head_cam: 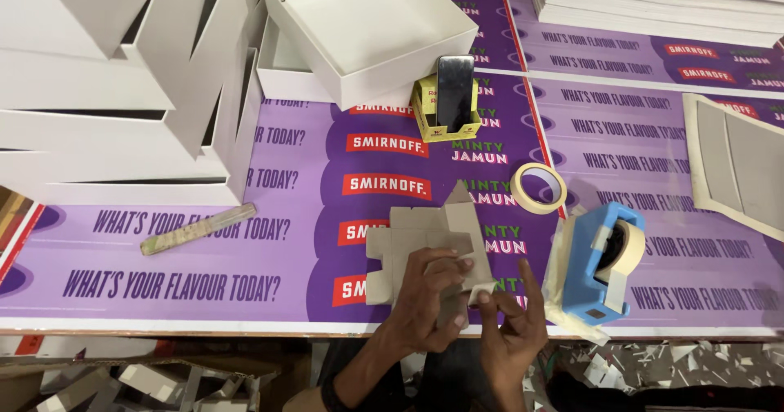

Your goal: The person folds flat cardboard pieces into small white boxes using both hands. They repeatedly pick up a flat piece, fold the sides, and secure the shape, then place the finished box aside. The process is repeated continuously throughout the clip.

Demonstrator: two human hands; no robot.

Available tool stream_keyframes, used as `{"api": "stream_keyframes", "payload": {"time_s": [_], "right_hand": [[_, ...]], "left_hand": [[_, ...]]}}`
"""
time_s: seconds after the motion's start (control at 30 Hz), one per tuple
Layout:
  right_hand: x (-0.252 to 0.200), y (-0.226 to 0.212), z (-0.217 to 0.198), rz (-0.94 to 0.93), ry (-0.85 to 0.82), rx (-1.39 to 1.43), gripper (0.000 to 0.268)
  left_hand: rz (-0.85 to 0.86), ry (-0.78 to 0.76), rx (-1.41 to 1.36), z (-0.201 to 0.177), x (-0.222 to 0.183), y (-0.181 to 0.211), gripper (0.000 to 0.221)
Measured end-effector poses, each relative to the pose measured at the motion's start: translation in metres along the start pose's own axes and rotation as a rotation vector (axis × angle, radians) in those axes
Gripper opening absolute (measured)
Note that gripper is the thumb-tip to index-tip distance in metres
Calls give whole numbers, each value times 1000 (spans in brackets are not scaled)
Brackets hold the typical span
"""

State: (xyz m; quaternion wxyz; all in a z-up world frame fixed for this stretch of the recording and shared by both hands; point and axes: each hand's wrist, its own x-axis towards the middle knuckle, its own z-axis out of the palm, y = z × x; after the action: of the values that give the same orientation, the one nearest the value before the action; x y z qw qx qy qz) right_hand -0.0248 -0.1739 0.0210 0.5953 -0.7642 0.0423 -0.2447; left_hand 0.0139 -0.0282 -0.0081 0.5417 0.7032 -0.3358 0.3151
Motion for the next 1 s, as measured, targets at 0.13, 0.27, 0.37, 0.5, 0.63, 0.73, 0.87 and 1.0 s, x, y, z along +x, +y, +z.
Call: {"api": "stream_keyframes", "payload": {"time_s": [0.13, 0.27, 0.37, 0.5, 0.63, 0.73, 0.87, 1.0], "right_hand": [[6, -18, 1, -11, -89, -12, 71], [13, -27, -1, 3, -179, 49, 65], [13, -21, -4, 82, -174, 53, 63], [9, 6, -5, 219, -141, 162, 55], [8, 40, -3, 203, -115, 34, 60], [10, 52, 4, 41, -68, -94, 66], [-10, 58, -2, -309, -41, -335, 70], [0, 82, -3, -90, -87, -413, 49]], "left_hand": [[59, -40, 0, -4, 0, -3, 51], [47, -177, 157, -10, 0, -4, 53], [71, -160, 321, -7, 0, -6, 57], [184, -64, 624, 1, -2, -9, 50], [207, -25, 432, 4, 2, -14, 27], [201, 23, 370, 3, 12, -17, 29], [168, -97, 435, -1, -6, 4, 37], [67, -30, 321, -17, -12, 14, 55]]}}
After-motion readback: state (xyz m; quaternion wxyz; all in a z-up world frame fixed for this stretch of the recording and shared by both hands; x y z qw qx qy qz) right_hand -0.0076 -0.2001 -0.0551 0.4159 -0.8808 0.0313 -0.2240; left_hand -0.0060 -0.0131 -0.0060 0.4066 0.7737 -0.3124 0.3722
